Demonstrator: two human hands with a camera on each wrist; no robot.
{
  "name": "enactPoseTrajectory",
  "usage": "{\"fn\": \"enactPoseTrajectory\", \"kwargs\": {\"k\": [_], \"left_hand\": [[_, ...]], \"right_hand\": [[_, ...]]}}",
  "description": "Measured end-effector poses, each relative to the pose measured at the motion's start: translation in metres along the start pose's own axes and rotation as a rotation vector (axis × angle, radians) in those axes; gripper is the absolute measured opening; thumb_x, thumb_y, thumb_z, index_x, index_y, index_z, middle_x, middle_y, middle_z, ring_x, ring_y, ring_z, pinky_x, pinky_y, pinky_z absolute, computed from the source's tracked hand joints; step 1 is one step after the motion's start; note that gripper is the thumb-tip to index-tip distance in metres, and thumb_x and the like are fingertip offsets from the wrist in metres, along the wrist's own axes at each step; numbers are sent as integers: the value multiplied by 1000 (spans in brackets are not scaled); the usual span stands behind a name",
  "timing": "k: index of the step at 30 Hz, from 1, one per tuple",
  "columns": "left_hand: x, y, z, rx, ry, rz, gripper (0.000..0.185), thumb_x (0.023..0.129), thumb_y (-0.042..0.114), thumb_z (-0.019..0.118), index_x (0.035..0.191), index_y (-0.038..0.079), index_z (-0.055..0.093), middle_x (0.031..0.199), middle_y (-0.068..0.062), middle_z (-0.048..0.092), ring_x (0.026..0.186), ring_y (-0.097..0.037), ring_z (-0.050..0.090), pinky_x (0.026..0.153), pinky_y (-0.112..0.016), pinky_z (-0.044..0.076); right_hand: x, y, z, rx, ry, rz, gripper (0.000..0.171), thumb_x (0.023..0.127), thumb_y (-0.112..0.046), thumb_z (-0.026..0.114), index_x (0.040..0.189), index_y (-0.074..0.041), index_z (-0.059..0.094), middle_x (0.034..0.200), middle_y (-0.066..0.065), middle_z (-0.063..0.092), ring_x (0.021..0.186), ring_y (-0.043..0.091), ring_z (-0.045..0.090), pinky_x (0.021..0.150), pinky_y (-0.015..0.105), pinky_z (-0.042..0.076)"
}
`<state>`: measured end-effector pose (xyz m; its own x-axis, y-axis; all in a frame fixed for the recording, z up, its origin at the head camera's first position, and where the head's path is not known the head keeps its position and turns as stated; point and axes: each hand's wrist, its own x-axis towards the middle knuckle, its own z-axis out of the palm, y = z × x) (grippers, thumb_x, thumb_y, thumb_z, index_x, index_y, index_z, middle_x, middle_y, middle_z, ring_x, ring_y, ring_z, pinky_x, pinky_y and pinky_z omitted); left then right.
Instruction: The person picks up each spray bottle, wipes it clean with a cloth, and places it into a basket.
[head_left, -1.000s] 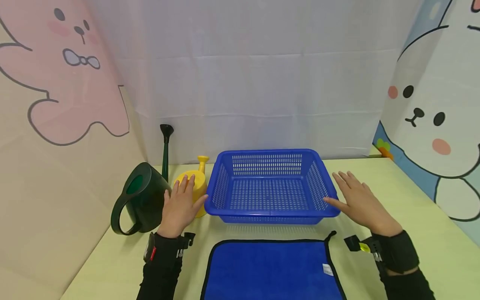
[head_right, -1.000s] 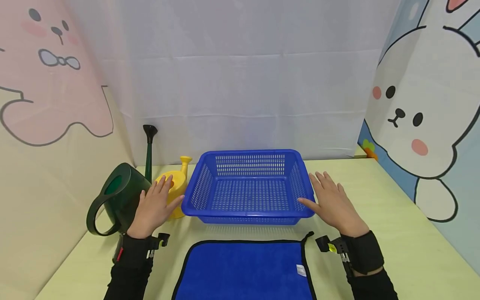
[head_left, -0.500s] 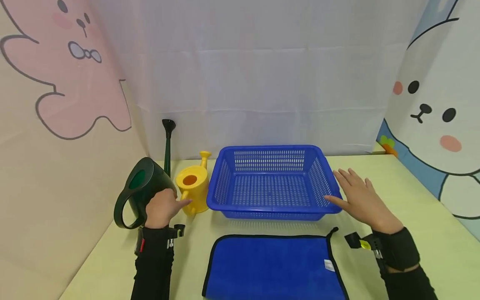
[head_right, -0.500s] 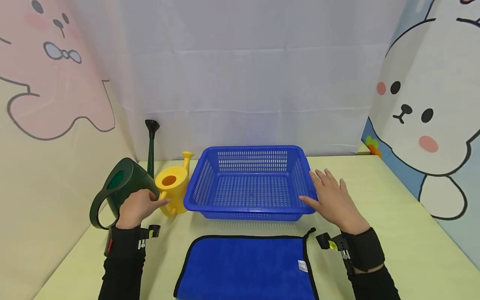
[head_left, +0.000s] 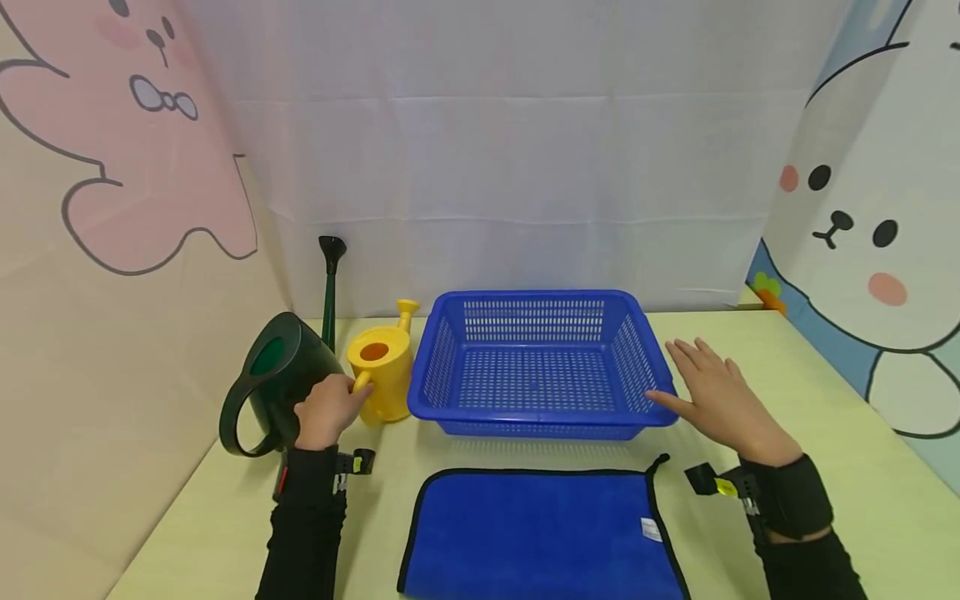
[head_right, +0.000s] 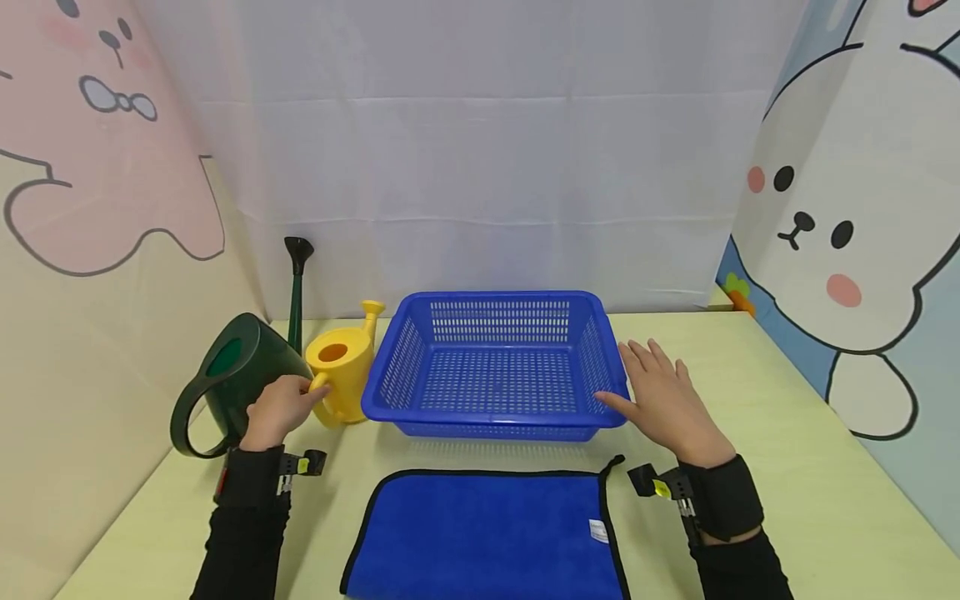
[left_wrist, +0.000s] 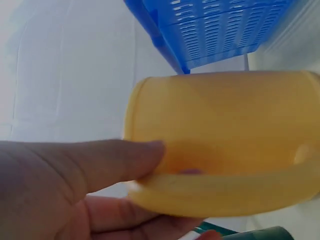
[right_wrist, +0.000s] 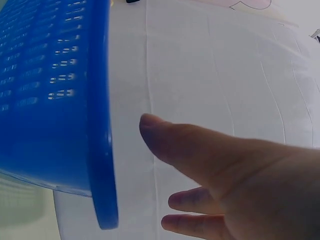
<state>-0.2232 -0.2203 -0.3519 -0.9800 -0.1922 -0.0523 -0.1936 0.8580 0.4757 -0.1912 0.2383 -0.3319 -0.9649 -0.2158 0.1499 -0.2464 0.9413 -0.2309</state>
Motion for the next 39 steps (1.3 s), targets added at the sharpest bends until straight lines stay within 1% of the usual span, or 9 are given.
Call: {"fn": "enactPoseTrajectory", "kwargs": {"k": [3, 7, 13, 16, 22, 25, 30, 34, 39], "left_hand": [[8, -3, 6, -86, 44, -3, 34, 95, 29, 46, 91, -3, 54, 73, -12, 47, 69, -26, 45, 69, -42, 31], [19, -6, 17, -302, 62, -27, 38, 99, 30, 33, 110, -5, 42, 89, -15, 44, 78, -26, 44, 67, -32, 34], [29, -12, 30, -587, 82, -65, 47, 99, 38, 24, 122, -3, 27, 100, -14, 35, 91, -26, 39, 73, -31, 32], [30, -16, 32, -626, 102, -60, 49, 98, 40, 23, 122, -2, 26, 98, -13, 32, 93, -27, 37, 75, -32, 30], [29, -13, 26, -600, 182, -21, 50, 97, 43, 26, 121, -1, 28, 95, -12, 32, 90, -25, 38, 74, -31, 31], [23, -8, 17, -586, 269, 15, 49, 97, 41, 28, 119, -2, 31, 94, -12, 35, 87, -25, 40, 73, -30, 33], [12, 2, 2, -585, 479, 100, 46, 97, 38, 34, 111, -5, 39, 88, -10, 39, 79, -22, 41, 69, -27, 34], [2, 9, -6, -691, 579, 150, 42, 96, 38, 40, 105, -2, 43, 83, -1, 39, 77, -15, 42, 68, -21, 35], [-12, 18, -15, -942, 600, 214, 24, 92, 38, 49, 90, 14, 46, 73, 3, 37, 67, -12, 41, 60, -19, 35]], "right_hand": [[0, 1, 1, 4, -3, 4, 84, 85, -47, 56, 139, 9, 25, 141, 34, 26, 133, 51, 15, 100, 69, 13], [0, 3, 1, 10, -6, 7, 85, 84, -48, 56, 140, 8, 24, 141, 34, 26, 133, 51, 15, 101, 68, 13], [0, 8, -2, 5, 22, -19, 83, 84, -44, 58, 139, 10, 25, 140, 36, 27, 132, 52, 16, 102, 66, 16], [0, 9, -2, 17, 26, -28, 83, 85, -43, 58, 139, 10, 24, 140, 36, 26, 132, 52, 15, 103, 65, 16], [-2, 7, -4, 40, 26, -25, 83, 85, -45, 57, 140, 8, 22, 141, 35, 24, 135, 49, 12, 104, 64, 15], [-2, 5, -4, 47, 27, -27, 82, 85, -43, 57, 141, 7, 23, 142, 33, 25, 135, 47, 13, 103, 64, 15], [-2, 3, -5, 48, 16, -25, 82, 85, -43, 57, 141, 6, 23, 142, 33, 25, 136, 46, 13, 104, 64, 16], [-1, 2, -6, 51, 8, -15, 84, 86, -47, 55, 141, 6, 22, 142, 33, 25, 136, 46, 13, 104, 64, 15], [-2, -1, -7, 56, 11, -21, 83, 86, -47, 54, 141, 6, 22, 142, 33, 26, 136, 46, 13, 104, 64, 15]]}}
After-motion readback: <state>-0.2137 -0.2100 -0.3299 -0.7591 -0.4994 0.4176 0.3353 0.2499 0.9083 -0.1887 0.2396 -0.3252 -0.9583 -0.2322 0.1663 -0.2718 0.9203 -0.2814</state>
